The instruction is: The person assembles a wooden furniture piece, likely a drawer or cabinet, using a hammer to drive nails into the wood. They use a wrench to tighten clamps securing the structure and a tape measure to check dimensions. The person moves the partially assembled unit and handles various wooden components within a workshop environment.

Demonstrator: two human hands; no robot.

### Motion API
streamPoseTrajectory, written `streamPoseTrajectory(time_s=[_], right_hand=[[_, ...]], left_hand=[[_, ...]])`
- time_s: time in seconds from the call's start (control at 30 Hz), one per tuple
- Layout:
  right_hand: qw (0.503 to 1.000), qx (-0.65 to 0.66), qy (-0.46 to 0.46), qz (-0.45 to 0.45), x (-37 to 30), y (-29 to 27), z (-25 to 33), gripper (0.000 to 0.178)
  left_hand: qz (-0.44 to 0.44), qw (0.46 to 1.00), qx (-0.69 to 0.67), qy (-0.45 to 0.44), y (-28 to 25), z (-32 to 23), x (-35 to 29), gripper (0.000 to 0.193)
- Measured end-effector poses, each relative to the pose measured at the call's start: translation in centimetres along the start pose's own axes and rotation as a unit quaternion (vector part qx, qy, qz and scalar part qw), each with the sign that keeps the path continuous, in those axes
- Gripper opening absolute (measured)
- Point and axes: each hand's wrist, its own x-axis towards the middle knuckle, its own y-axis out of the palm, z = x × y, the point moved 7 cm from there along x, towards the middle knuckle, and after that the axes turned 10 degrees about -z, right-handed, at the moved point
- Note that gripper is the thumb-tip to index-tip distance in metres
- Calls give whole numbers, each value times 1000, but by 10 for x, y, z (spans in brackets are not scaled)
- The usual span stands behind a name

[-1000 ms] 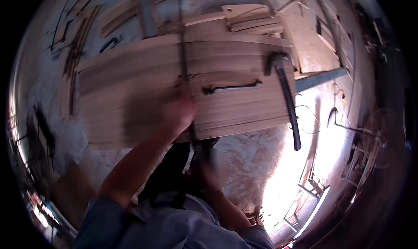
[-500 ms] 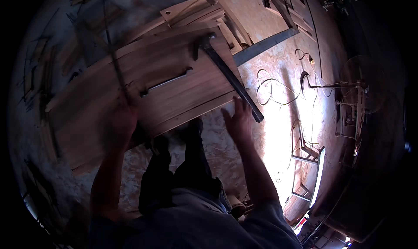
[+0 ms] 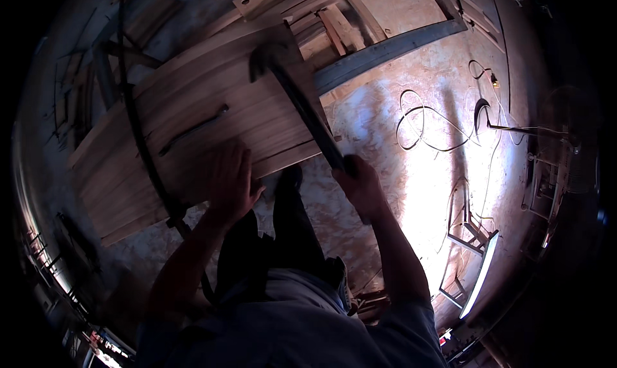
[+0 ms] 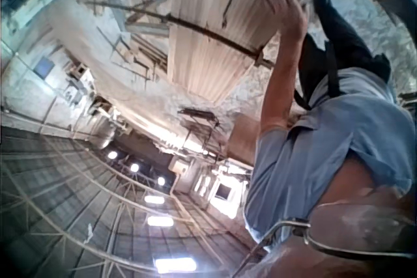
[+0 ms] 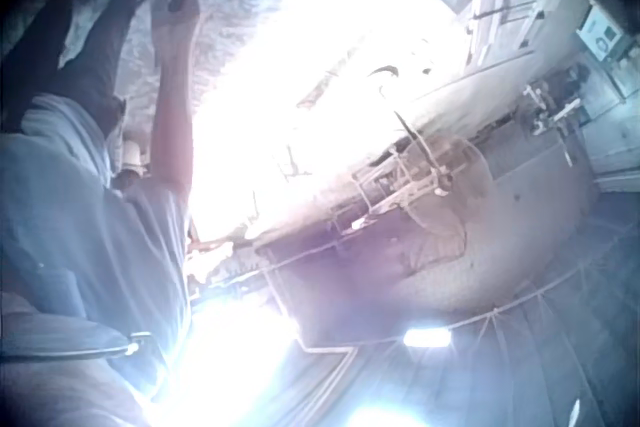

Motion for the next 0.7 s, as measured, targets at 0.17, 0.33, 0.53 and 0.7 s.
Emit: streamPoseTrajectory(time_s=[0.17,0.33,0.53,0.7], right_hand=[[950,271,111,109,-36,-22,-42,38],[961,224,155,-46,3,-67,-44,28],[930,262,256,-10,-33,-50,-76,32],[935,256,246,-1,-30,-50,-89,43]], left_hand=[[-45,999,30,7,45,-12,18,98],[-37,995,95,13,49,-16,24,61],[-27,996,83,15,53,-13,20,68],[-24,997,77,11,54,-15,22,68]])
